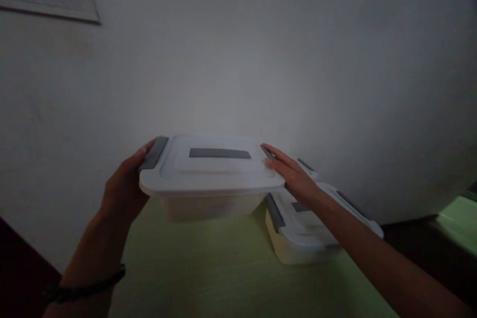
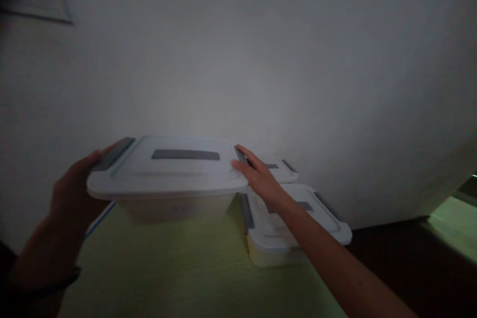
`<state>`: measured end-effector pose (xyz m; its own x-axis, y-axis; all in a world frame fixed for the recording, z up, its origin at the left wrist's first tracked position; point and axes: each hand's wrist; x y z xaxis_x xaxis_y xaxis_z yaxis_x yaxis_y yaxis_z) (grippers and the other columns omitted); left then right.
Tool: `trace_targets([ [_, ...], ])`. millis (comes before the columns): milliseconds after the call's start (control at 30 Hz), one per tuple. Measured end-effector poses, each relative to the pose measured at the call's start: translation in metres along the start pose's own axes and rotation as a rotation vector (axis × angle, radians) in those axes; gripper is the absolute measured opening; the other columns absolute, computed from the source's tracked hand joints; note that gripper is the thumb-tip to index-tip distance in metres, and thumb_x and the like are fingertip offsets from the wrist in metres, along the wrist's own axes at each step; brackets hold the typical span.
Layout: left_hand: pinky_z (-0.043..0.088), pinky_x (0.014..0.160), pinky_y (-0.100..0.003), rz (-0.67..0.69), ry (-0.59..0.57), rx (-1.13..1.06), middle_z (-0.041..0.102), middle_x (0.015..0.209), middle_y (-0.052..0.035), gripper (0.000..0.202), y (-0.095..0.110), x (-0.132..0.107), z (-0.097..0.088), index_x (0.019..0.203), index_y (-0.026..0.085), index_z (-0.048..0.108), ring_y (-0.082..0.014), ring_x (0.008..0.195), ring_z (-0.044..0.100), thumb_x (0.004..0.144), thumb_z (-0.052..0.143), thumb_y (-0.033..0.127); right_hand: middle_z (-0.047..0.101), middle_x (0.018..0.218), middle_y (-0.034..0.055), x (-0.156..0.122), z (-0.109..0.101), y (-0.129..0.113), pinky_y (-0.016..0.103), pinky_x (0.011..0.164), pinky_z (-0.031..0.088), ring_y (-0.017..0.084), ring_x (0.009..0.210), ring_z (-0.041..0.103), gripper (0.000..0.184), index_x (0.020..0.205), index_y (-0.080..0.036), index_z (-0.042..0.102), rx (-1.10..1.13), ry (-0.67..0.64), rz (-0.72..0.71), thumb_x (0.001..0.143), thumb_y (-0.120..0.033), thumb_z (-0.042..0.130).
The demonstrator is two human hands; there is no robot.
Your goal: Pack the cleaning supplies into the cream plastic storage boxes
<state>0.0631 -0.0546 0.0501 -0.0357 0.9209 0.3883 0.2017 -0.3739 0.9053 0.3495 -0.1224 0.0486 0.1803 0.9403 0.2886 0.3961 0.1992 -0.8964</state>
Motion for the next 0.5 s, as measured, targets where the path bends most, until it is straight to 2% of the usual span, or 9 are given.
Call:
trace_targets([
  [67, 0.054, 0.07, -0.035, 0.029, 0.015, -0.083, 0.062, 0.125, -0.0027, 0.062, 0.011, -0.002, 0.017, 0.138, 0.018, 0.042, -0.024, 0.095, 0.063, 0.085, 0.024, 0.044, 0.059, 0.126, 0.0065, 0.007, -0.013, -0.004, 0.038, 0.081, 0.048, 0.025, 0.106, 0.057, 0.056, 0.129, -0.024, 0.051, 0.091, 0.041, 0.003, 0.079, -0.049, 0.051],
  [133, 0.054, 0.069, -0.035, 0.047, 0.014, -0.176, 0.065, 0.12, -0.004, 0.061, 0.019, 0.001, 0.037, 0.135, 0.019, 0.046, -0.0261, 0.099, 0.062, 0.085, 0.026, 0.047, 0.064, 0.112, 0.0054, 0.014, -0.029, -0.007, 0.034, 0.067, 0.048, 0.022, 0.089, 0.06, 0.054, 0.124, -0.023, 0.055, 0.169, 0.092, 0.004, 0.078, -0.049, 0.049],
  [200, 0.054, 0.068, -0.034, 0.078, 0.012, -0.196, 0.067, 0.109, -0.0052, 0.058, 0.026, 0.008, 0.059, 0.131, 0.02, 0.05, -0.0257, 0.097, 0.061, 0.084, 0.029, 0.047, 0.065, 0.104, 0.0034, 0.02, -0.048, -0.008, 0.031, 0.06, 0.044, 0.02, 0.08, 0.058, 0.05, 0.119, -0.024, 0.058, 0.231, 0.157, -0.01, 0.075, -0.047, 0.05],
  [267, 0.053, 0.068, -0.033, 0.203, -0.026, -0.296, 0.065, 0.105, -0.0081, 0.058, 0.031, 0.017, 0.084, 0.13, 0.016, 0.048, -0.0248, 0.095, 0.061, 0.083, 0.032, 0.047, 0.065, 0.101, 0.002, 0.026, -0.068, -0.008, 0.029, 0.057, 0.042, 0.019, 0.077, 0.056, 0.046, 0.112, -0.025, 0.06, 0.278, 0.222, -0.031, 0.072, -0.044, 0.052],
  [300, 0.053, 0.07, -0.033, 0.263, -0.115, -0.347, 0.063, 0.107, -0.0094, 0.059, 0.032, 0.021, 0.098, 0.132, 0.016, 0.044, -0.0247, 0.096, 0.06, 0.084, 0.033, 0.049, 0.064, 0.102, 0.0016, 0.029, -0.079, -0.007, 0.029, 0.057, 0.041, 0.019, 0.077, 0.055, 0.043, 0.109, -0.026, 0.061, 0.296, 0.254, -0.041, 0.07, -0.043, 0.053],
  [367, 0.052, 0.074, -0.033, 0.321, -0.193, -0.39, 0.059, 0.112, -0.01, 0.061, 0.032, 0.029, 0.128, 0.13, 0.017, 0.042, -0.0244, 0.099, 0.059, 0.084, 0.032, 0.055, 0.063, 0.104, 0.0012, 0.035, -0.1, -0.004, 0.028, 0.057, 0.04, 0.019, 0.079, 0.054, 0.039, 0.103, -0.026, 0.061, 0.32, 0.314, -0.062, 0.068, -0.04, 0.054],
  [500, 0.044, 0.094, -0.037, 0.412, -0.29, -0.415, 0.048, 0.128, -0.0106, 0.062, 0.024, 0.036, 0.181, 0.126, 0.02, 0.039, -0.0264, 0.117, 0.049, 0.079, 0.047, 0.059, 0.062, 0.108, 0.001, 0.044, -0.135, 0.01, 0.029, 0.062, 0.042, 0.02, 0.084, 0.055, 0.038, 0.099, -0.025, 0.061, 0.337, 0.389, -0.088, 0.064, -0.036, 0.055],
])
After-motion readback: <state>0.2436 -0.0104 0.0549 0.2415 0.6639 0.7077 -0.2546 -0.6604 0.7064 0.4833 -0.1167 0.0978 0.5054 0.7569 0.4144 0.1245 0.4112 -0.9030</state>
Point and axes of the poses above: each hand's wrist, its own x-axis towards the middle knuckle, its own z-axis out of the palm, y = z × x
